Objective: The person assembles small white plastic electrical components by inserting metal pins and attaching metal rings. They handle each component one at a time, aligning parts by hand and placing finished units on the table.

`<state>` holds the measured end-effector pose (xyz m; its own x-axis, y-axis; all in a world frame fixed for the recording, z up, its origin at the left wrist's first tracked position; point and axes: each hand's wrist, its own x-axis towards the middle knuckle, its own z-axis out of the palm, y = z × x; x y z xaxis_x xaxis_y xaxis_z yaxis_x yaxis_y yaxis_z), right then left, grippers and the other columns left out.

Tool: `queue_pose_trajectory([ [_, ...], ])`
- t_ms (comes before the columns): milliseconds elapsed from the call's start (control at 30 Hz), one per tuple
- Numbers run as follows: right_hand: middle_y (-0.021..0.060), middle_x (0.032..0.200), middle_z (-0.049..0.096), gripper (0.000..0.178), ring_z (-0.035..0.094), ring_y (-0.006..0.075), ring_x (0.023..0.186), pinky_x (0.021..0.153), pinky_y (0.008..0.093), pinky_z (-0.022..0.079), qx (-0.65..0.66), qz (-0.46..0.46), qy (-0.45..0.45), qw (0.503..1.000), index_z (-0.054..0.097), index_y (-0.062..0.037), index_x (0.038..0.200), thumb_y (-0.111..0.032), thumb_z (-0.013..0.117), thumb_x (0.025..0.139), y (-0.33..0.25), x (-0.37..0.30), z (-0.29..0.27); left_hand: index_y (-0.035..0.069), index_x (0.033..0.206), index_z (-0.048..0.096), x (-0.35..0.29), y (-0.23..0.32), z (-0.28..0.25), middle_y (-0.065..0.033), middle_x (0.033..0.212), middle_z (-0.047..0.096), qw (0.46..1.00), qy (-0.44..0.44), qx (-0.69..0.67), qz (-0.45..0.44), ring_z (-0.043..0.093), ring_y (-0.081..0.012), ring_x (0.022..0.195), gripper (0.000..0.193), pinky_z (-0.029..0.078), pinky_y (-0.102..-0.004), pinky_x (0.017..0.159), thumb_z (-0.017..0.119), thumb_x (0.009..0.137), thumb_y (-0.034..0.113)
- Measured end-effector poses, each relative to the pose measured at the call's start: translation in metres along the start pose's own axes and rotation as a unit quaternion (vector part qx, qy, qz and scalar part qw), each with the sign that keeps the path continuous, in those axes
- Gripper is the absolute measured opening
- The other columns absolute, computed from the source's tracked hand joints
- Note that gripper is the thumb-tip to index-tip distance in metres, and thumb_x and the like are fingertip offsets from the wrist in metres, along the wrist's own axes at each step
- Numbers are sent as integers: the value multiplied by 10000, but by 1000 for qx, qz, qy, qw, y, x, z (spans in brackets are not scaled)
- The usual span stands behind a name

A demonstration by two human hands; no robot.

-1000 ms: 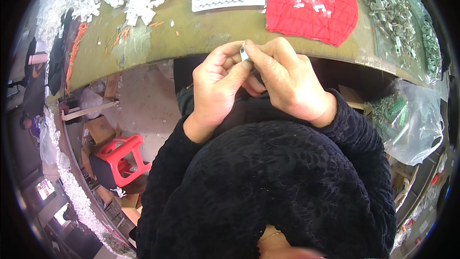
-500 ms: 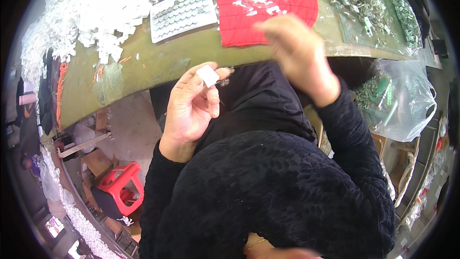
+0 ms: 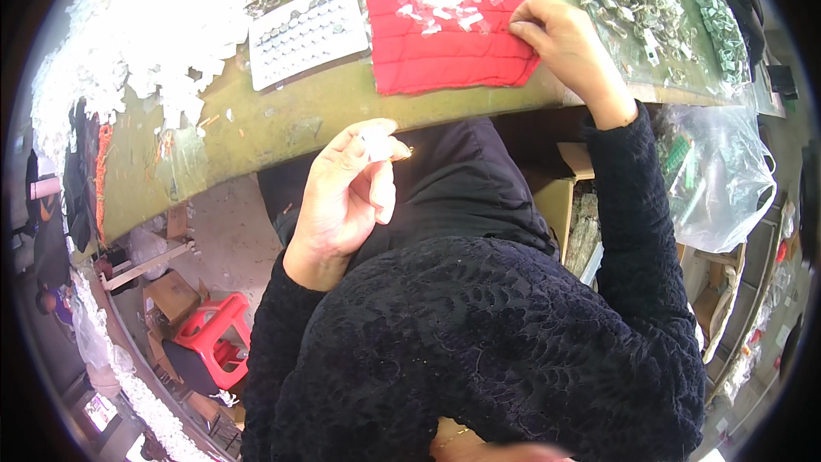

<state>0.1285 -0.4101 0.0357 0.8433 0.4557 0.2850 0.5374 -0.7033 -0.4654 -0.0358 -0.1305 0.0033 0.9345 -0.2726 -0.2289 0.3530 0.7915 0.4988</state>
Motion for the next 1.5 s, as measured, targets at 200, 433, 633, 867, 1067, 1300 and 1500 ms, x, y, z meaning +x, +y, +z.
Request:
queue_pose_trajectory([
  [200,2,842,645,88,581,74,745,664,236,479,266,23,-71,961,646,-1,969,-78,644,927,-69,-26,6,-55,1218,559,1,-8,4,-183,984,695,1000,-5,-13,-9,630,-177,557,389,525,-299,434,594,990,258],
  [433,150,866,632,103,660,345,794,687,391,530,231,-96,-80,965,616,-16,933,-80,660,866,-132,-34,36,-17,1115,583,-11,-7,5,-172,933,683,1000,9,-23,7,628,-176,540,325,527,-298,428,572,1002,288],
  [633,146,864,618,123,649,350,763,656,403,523,157,-137,-93,974,598,-22,926,-79,671,845,-137,-37,28,-24,1099,591,-13,-6,4,-172,921,688,1000,-2,-7,10,614,-168,524,334,518,-287,417,565,1006,296],
  [867,146,862,616,125,648,350,765,655,407,521,165,-124,-81,975,598,-22,928,-80,669,844,-143,-34,29,-18,1093,603,-17,-4,1,-184,931,699,999,-28,-37,4,604,-174,502,325,512,-288,415,566,1004,292],
  [1067,141,856,621,82,647,345,769,671,404,525,168,-123,-82,975,604,-28,909,-83,646,865,-135,-34,24,-26,1126,604,-15,-3,2,-188,929,696,999,-19,-39,3,614,-174,510,326,512,-291,418,567,1004,274],
  [1300,132,906,656,99,653,282,837,735,354,513,-16,-58,67,996,646,-21,967,-55,628,876,-60,11,11,-48,1110,622,-19,2,0,-184,905,689,1000,4,-27,-4,618,-161,514,250,501,-272,414,583,990,168],
  [1500,137,927,643,167,623,346,887,791,423,503,-162,-122,63,977,651,-33,984,-15,632,819,-43,38,10,-22,1189,572,-36,5,-21,-156,928,686,999,18,27,15,560,-150,487,333,462,-272,412,579,994,248],
])
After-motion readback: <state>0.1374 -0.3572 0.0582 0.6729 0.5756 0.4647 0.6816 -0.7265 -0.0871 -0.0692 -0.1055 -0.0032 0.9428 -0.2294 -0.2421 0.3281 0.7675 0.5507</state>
